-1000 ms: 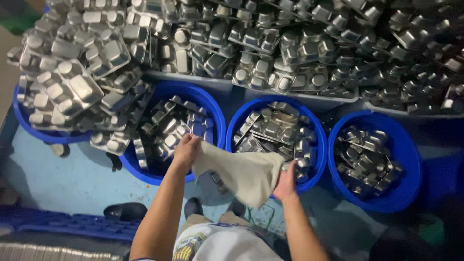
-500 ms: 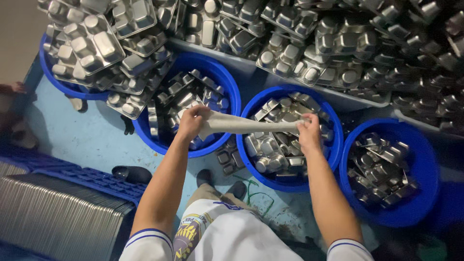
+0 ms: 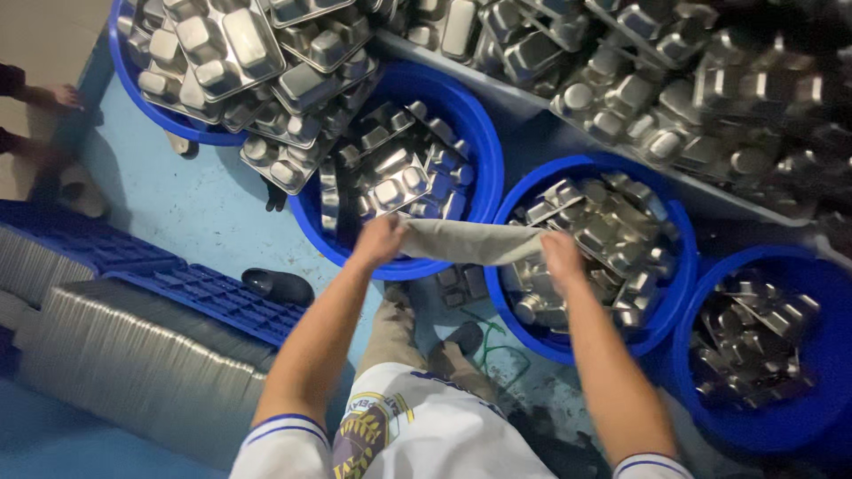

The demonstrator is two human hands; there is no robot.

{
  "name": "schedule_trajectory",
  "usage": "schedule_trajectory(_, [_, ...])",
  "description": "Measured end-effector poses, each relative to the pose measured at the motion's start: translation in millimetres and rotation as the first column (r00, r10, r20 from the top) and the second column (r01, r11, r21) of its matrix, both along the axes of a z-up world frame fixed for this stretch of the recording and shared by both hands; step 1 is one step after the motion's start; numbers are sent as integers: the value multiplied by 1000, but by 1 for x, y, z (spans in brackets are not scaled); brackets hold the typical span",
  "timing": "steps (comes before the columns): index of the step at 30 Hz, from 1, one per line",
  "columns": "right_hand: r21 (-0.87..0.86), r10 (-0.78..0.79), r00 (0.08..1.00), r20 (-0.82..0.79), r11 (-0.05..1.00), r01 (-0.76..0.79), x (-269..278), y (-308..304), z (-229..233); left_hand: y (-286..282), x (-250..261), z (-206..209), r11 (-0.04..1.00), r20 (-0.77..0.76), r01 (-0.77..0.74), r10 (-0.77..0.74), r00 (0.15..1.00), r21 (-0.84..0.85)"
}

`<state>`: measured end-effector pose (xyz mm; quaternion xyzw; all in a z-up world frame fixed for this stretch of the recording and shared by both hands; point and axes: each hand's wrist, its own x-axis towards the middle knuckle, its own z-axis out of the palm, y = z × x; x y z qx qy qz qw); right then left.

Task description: The person repeatedly picks up stainless steel compartmentalized trays from a large pile, wipes them with a white cloth, and places them into blue bins. The process is continuous and repetitive.

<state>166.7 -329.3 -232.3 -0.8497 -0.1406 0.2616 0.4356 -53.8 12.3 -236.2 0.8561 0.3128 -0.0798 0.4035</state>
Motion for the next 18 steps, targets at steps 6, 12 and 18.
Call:
schedule_trajectory(6, [11,-193,643,-741,954,299,-87,104,-51,-81,31,-68,785,40,-176,248,968,-594])
schedule_trajectory(12, [-141,-506,495,-706,786,602,-102,131,-100,-96,36,-77,680,62,-70,167,984,-730])
schedule_trajectory(18, [61,-371,471,-800,731,680,-97,131,-116,-9,89,-201,680,-18,-302,391,920,-668])
